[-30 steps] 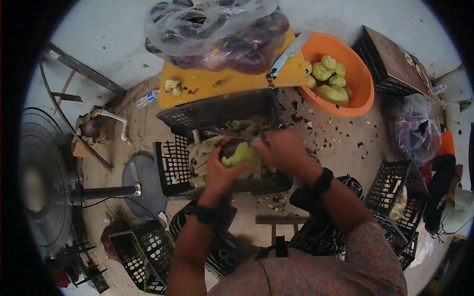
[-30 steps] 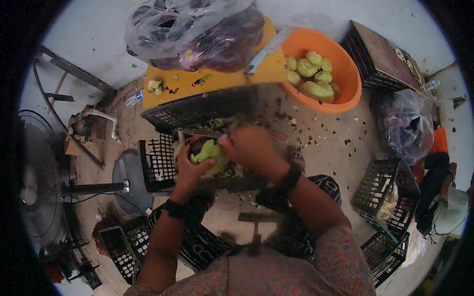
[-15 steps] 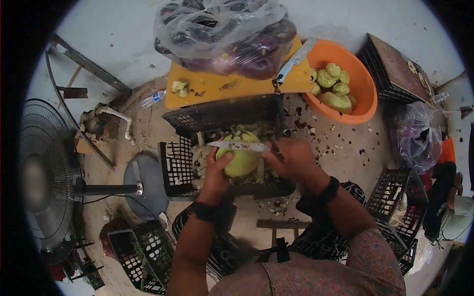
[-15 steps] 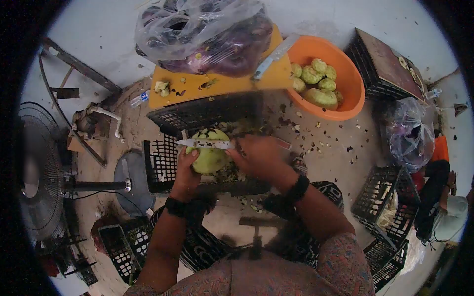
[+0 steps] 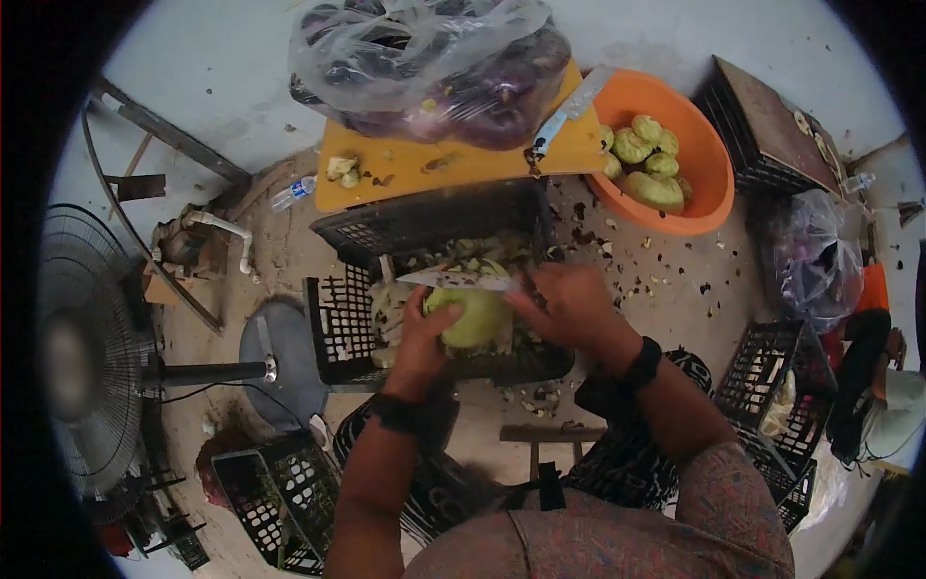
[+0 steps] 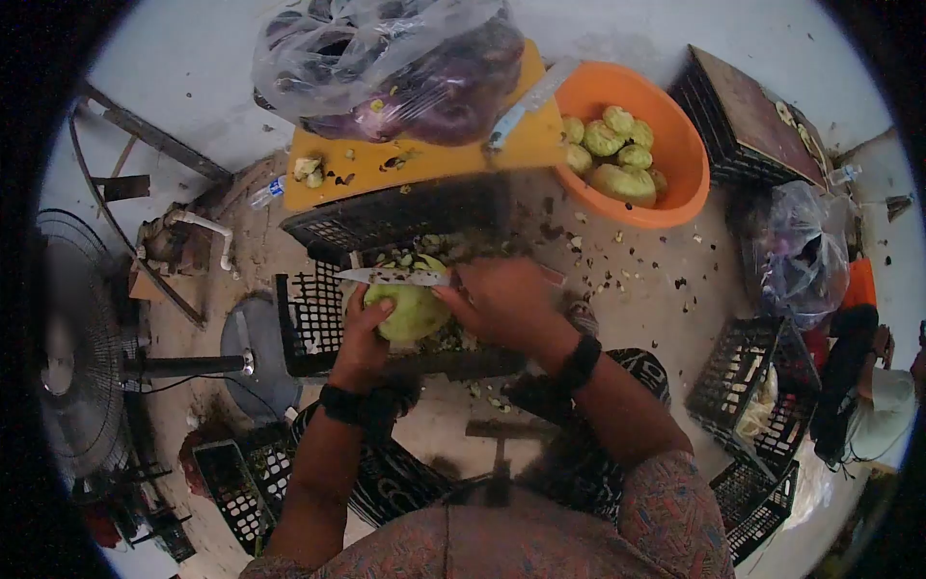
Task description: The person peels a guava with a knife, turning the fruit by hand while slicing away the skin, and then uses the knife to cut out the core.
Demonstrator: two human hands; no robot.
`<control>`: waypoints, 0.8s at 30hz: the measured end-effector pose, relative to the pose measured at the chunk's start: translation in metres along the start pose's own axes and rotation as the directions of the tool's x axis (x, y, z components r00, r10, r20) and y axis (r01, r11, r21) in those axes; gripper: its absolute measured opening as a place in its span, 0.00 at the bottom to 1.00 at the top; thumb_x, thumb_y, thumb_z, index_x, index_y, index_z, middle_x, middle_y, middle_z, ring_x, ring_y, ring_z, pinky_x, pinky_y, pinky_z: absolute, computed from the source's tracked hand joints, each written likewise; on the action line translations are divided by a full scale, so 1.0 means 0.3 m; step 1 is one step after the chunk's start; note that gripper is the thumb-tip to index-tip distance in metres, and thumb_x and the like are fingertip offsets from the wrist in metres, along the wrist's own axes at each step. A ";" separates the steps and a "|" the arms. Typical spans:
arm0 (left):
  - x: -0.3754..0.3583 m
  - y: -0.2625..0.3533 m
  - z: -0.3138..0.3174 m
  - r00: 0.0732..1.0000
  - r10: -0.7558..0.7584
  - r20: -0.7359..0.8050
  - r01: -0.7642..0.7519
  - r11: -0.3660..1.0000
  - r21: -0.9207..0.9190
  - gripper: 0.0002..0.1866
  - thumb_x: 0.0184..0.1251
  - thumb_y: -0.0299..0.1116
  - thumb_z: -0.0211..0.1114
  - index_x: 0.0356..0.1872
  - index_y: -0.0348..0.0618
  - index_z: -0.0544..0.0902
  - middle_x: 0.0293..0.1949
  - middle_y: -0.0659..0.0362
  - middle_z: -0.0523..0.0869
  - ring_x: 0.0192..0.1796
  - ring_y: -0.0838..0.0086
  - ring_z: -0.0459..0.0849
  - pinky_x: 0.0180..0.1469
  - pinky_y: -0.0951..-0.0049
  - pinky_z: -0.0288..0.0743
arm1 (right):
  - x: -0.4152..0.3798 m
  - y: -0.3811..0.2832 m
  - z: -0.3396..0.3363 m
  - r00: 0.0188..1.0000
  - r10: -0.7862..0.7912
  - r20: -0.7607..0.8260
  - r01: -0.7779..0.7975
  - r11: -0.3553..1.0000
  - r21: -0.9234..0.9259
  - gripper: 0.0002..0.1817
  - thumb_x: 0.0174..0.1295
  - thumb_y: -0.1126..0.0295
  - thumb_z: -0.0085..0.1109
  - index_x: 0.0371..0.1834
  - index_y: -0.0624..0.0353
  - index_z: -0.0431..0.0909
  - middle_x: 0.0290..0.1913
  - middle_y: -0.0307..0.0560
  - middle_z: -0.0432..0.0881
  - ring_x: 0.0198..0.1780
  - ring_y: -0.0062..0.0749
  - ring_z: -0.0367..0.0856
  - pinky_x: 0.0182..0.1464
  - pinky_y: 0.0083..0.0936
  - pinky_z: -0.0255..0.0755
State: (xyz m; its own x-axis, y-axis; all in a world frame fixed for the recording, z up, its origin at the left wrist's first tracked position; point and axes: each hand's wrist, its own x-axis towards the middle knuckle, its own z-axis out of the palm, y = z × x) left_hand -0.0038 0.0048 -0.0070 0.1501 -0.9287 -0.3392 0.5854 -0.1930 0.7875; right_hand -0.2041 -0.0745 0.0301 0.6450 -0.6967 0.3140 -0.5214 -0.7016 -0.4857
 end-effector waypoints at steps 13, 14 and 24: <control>0.015 0.011 0.001 0.995 0.079 0.058 -0.082 0.995 0.051 0.32 0.51 0.28 0.67 0.61 0.38 0.70 0.50 0.53 0.80 0.50 0.68 0.82 0.55 0.68 0.76 | 0.004 0.027 -0.008 0.995 0.079 0.053 -0.081 0.996 0.029 0.20 0.58 0.52 0.60 0.21 0.58 0.75 0.19 0.53 0.77 0.24 0.53 0.78 0.26 0.43 0.70; 0.013 0.012 0.005 0.994 0.085 0.063 -0.089 0.994 0.057 0.32 0.51 0.28 0.67 0.60 0.37 0.70 0.50 0.53 0.80 0.50 0.68 0.82 0.54 0.68 0.76 | 0.002 0.030 -0.009 0.997 0.075 0.037 -0.077 0.996 0.049 0.20 0.58 0.52 0.60 0.20 0.58 0.75 0.19 0.54 0.77 0.24 0.53 0.78 0.27 0.43 0.70; 0.030 -0.027 -0.032 0.998 0.051 0.032 -0.057 0.974 0.218 0.29 0.49 0.30 0.70 0.55 0.34 0.72 0.48 0.55 0.80 0.49 0.72 0.81 0.52 0.71 0.76 | 0.024 0.026 0.022 0.990 0.117 0.073 -0.117 0.993 -0.005 0.20 0.58 0.51 0.59 0.21 0.58 0.77 0.19 0.54 0.77 0.24 0.54 0.78 0.27 0.43 0.70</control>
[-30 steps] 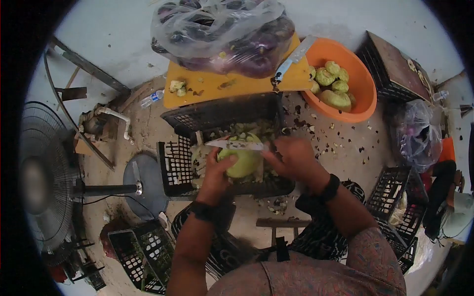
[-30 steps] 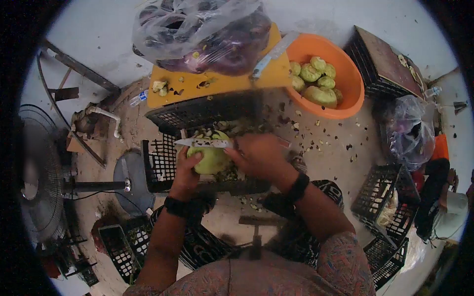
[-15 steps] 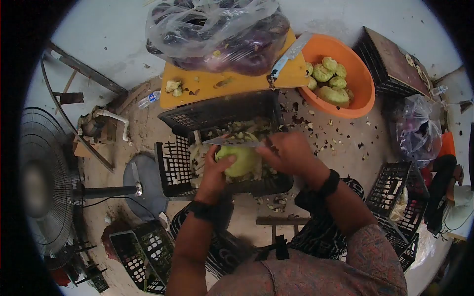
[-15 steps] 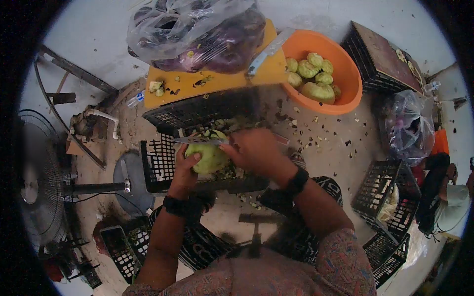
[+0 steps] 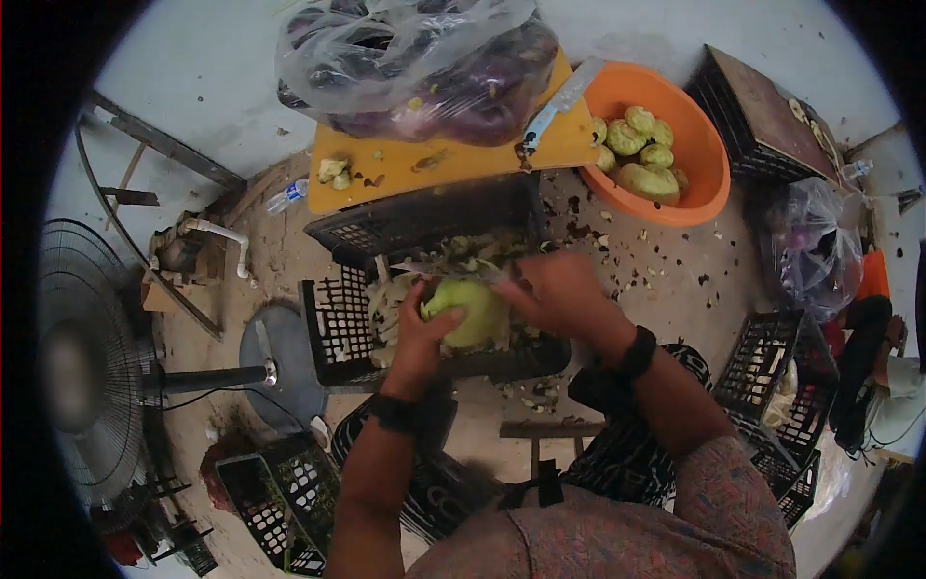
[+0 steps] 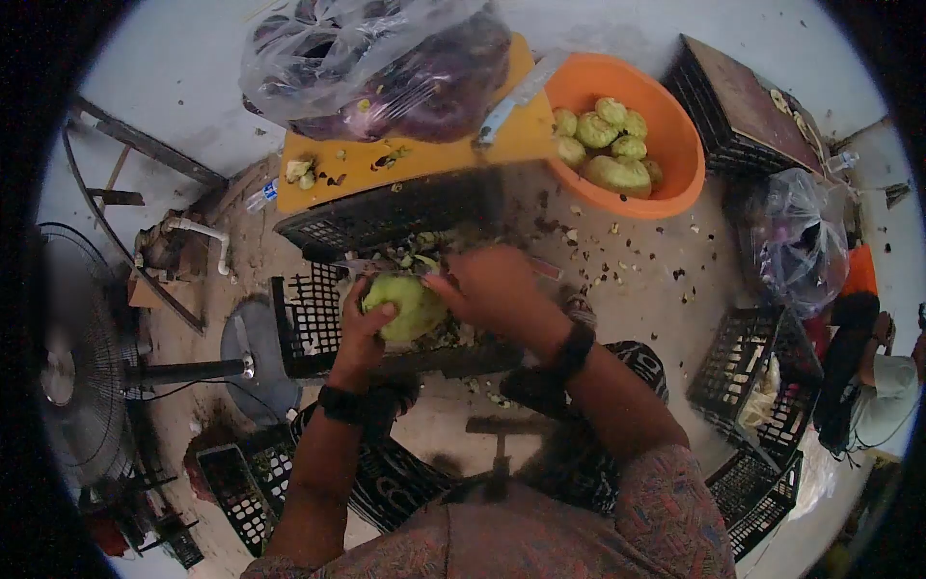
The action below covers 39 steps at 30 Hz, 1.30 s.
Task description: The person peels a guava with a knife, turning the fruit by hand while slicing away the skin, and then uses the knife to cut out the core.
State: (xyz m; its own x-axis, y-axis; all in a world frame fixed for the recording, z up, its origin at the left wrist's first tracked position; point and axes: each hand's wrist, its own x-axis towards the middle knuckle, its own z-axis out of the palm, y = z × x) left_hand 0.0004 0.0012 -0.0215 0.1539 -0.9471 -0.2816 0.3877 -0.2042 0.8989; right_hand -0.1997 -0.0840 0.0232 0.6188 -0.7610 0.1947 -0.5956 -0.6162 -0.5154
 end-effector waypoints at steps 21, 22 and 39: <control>0.003 0.028 0.017 0.999 0.006 -0.040 -0.010 0.997 -0.083 0.31 0.50 0.26 0.68 0.59 0.34 0.72 0.52 0.54 0.80 0.53 0.71 0.79 0.56 0.70 0.73 | -0.032 -0.018 -0.014 0.993 -0.005 0.118 0.006 1.000 -0.006 0.21 0.64 0.51 0.51 0.31 0.60 0.79 0.27 0.54 0.81 0.29 0.50 0.81 0.35 0.46 0.73; 0.006 0.028 0.011 0.999 0.027 -0.020 -0.028 0.998 -0.047 0.31 0.50 0.25 0.68 0.60 0.34 0.72 0.52 0.54 0.80 0.52 0.71 0.79 0.56 0.70 0.73 | -0.033 -0.022 -0.023 0.992 -0.026 0.123 0.026 1.000 0.000 0.21 0.64 0.51 0.52 0.32 0.60 0.79 0.27 0.53 0.80 0.30 0.50 0.81 0.35 0.46 0.73; -0.001 0.044 0.017 0.997 0.052 0.050 -0.054 0.998 0.032 0.33 0.47 0.26 0.69 0.59 0.36 0.72 0.54 0.55 0.79 0.55 0.70 0.78 0.59 0.71 0.71 | -0.021 0.003 -0.023 0.984 -0.175 -0.017 0.175 0.985 -0.002 0.17 0.58 0.55 0.61 0.23 0.59 0.76 0.21 0.50 0.76 0.23 0.49 0.77 0.25 0.40 0.69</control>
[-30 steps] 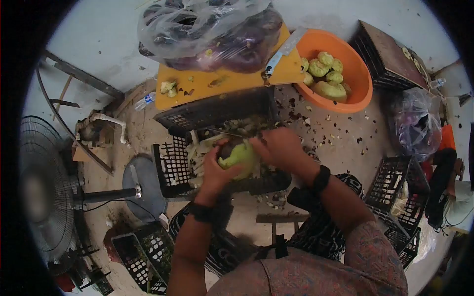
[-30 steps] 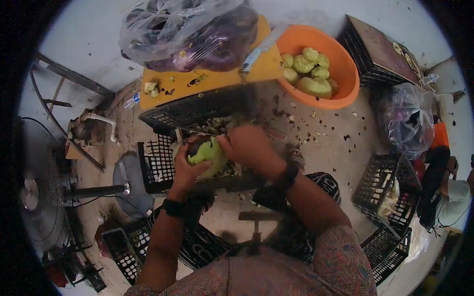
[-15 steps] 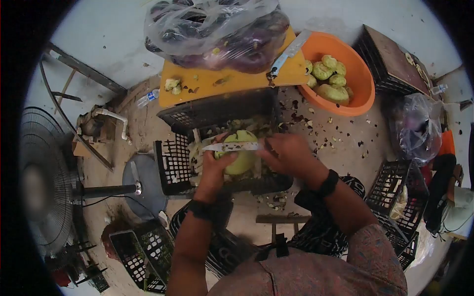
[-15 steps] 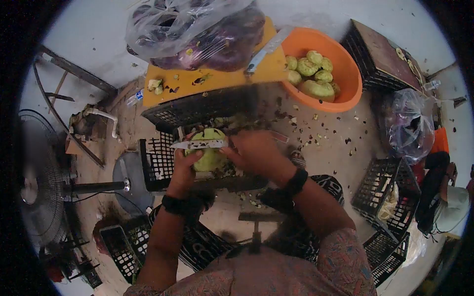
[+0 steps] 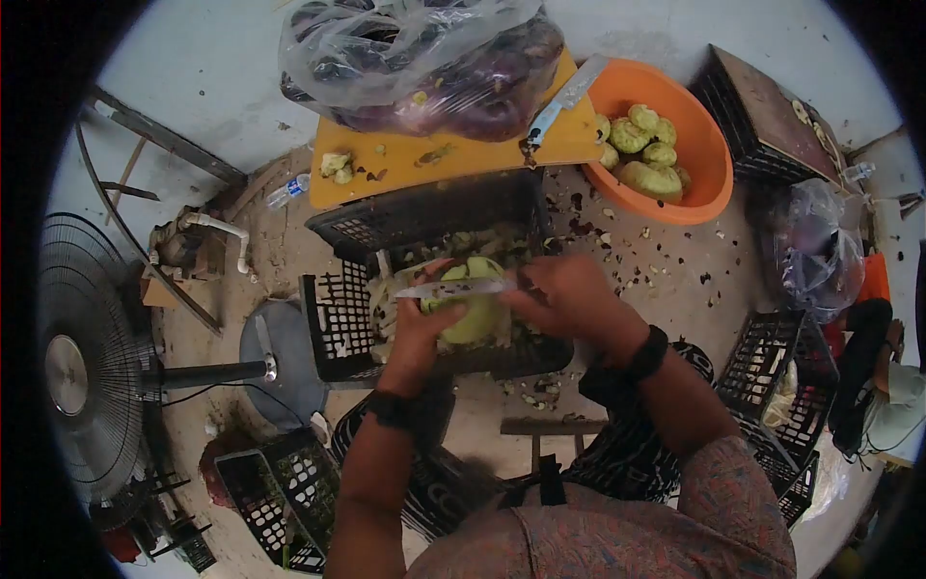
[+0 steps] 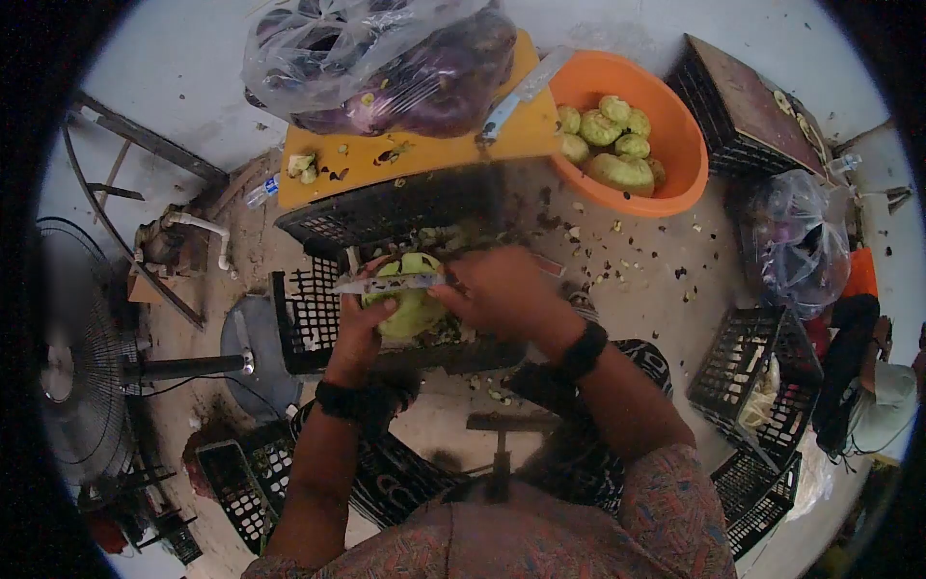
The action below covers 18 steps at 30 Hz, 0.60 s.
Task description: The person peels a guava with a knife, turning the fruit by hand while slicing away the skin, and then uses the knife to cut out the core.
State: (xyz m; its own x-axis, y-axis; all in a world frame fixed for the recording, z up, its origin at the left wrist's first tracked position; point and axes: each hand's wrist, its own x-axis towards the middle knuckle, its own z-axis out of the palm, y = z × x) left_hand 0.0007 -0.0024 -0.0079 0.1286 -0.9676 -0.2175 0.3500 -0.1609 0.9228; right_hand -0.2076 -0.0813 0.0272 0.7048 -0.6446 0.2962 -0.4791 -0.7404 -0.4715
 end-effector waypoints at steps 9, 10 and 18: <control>0.000 -0.011 -0.009 0.998 0.008 0.057 -0.014 0.994 0.109 0.33 0.45 0.26 0.69 0.59 0.38 0.73 0.55 0.56 0.78 0.56 0.71 0.76 0.59 0.70 0.69 | 0.000 0.003 -0.032 0.977 0.067 0.201 -0.068 0.998 -0.004 0.21 0.62 0.50 0.53 0.29 0.60 0.79 0.27 0.54 0.81 0.29 0.53 0.80 0.34 0.47 0.73; 0.003 -0.016 -0.012 0.998 0.026 0.056 -0.033 0.992 0.124 0.33 0.44 0.26 0.69 0.59 0.38 0.74 0.54 0.56 0.78 0.55 0.71 0.76 0.59 0.71 0.70 | -0.003 0.001 -0.023 0.991 0.047 0.129 -0.047 0.999 0.001 0.20 0.60 0.51 0.57 0.25 0.59 0.78 0.24 0.53 0.79 0.27 0.53 0.79 0.30 0.45 0.71; -0.005 0.007 0.006 0.998 0.047 0.038 -0.053 0.983 0.178 0.34 0.44 0.28 0.72 0.59 0.38 0.74 0.49 0.57 0.81 0.50 0.74 0.79 0.56 0.73 0.72 | 0.000 -0.010 0.014 0.997 0.073 0.017 -0.073 0.997 0.014 0.20 0.58 0.52 0.61 0.21 0.59 0.76 0.21 0.53 0.78 0.24 0.53 0.77 0.27 0.43 0.70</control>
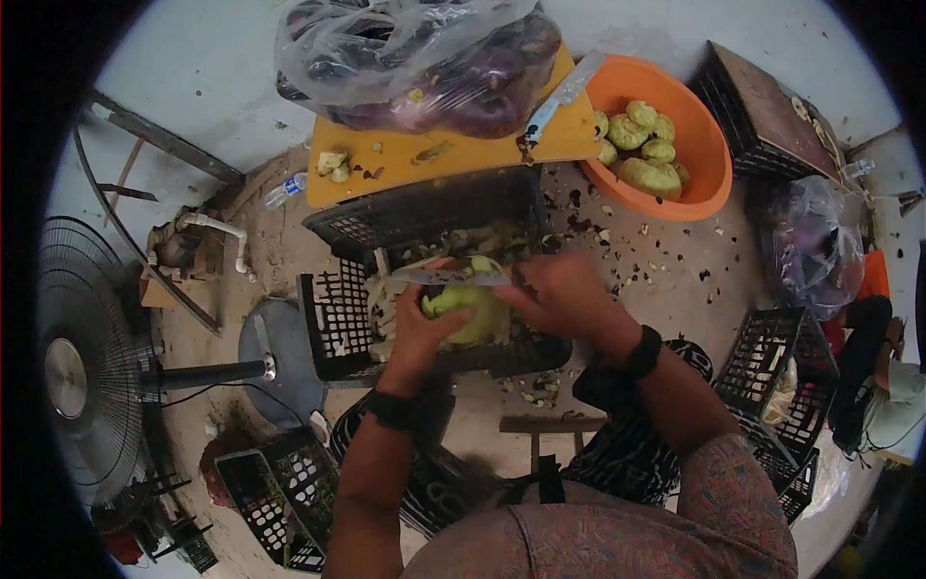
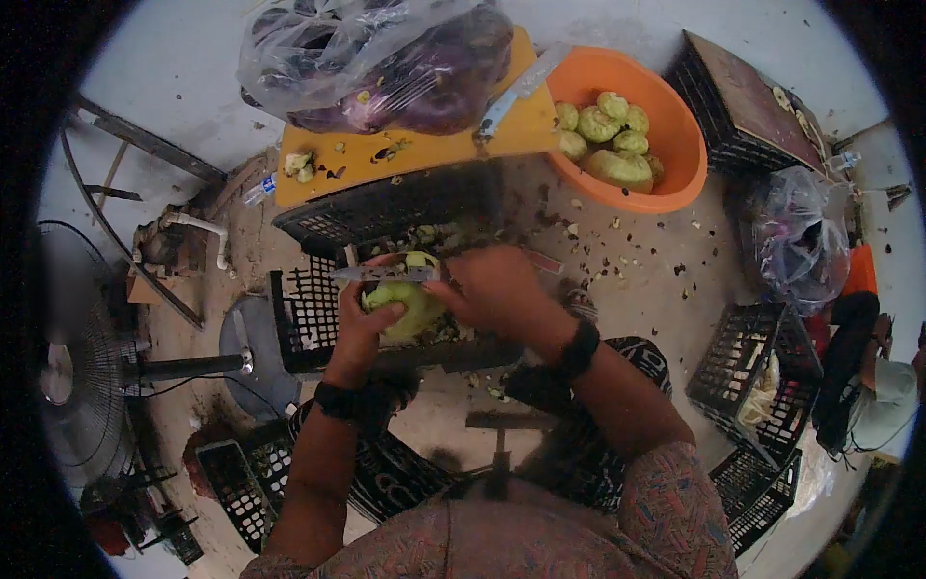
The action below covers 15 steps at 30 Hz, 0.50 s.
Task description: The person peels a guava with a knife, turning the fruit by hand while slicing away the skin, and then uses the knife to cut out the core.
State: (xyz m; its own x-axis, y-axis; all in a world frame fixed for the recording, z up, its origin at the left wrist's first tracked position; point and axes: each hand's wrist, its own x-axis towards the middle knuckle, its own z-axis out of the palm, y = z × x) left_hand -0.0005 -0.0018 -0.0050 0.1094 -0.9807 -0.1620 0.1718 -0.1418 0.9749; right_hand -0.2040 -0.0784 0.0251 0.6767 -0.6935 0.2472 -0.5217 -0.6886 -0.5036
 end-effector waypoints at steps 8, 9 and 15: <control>-0.002 -0.001 0.010 0.995 0.081 -0.052 -0.069 0.978 0.198 0.35 0.42 0.31 0.76 0.56 0.35 0.75 0.46 0.55 0.82 0.47 0.73 0.81 0.53 0.72 0.74 | -0.002 -0.010 0.044 0.993 0.114 -0.007 -0.114 0.993 -0.009 0.21 0.60 0.52 0.58 0.21 0.58 0.76 0.19 0.53 0.77 0.23 0.52 0.78 0.28 0.43 0.71; -0.002 -0.006 0.006 0.995 0.081 -0.052 -0.069 0.978 0.198 0.35 0.42 0.31 0.76 0.56 0.35 0.75 0.46 0.55 0.82 0.47 0.73 0.81 0.53 0.72 0.74 | -0.003 -0.013 0.049 0.993 0.115 -0.007 -0.115 0.993 -0.009 0.21 0.60 0.52 0.58 0.21 0.58 0.76 0.19 0.53 0.77 0.23 0.52 0.78 0.28 0.43 0.71; -0.004 0.000 0.015 0.986 0.163 -0.046 -0.114 0.839 0.531 0.35 0.40 0.36 0.77 0.53 0.34 0.75 0.45 0.53 0.82 0.47 0.70 0.81 0.53 0.70 0.74 | -0.002 -0.039 0.062 0.974 0.227 0.024 -0.223 0.970 -0.098 0.22 0.62 0.50 0.55 0.21 0.58 0.77 0.19 0.52 0.78 0.23 0.51 0.79 0.29 0.43 0.72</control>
State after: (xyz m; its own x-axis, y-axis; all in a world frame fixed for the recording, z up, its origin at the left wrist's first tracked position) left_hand -0.0052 -0.0012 -0.0041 0.1809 -0.9835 -0.0078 -0.3886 -0.0787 0.9180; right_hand -0.1887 -0.0661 0.0155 0.5530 -0.8263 0.1068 -0.7082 -0.5337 -0.4622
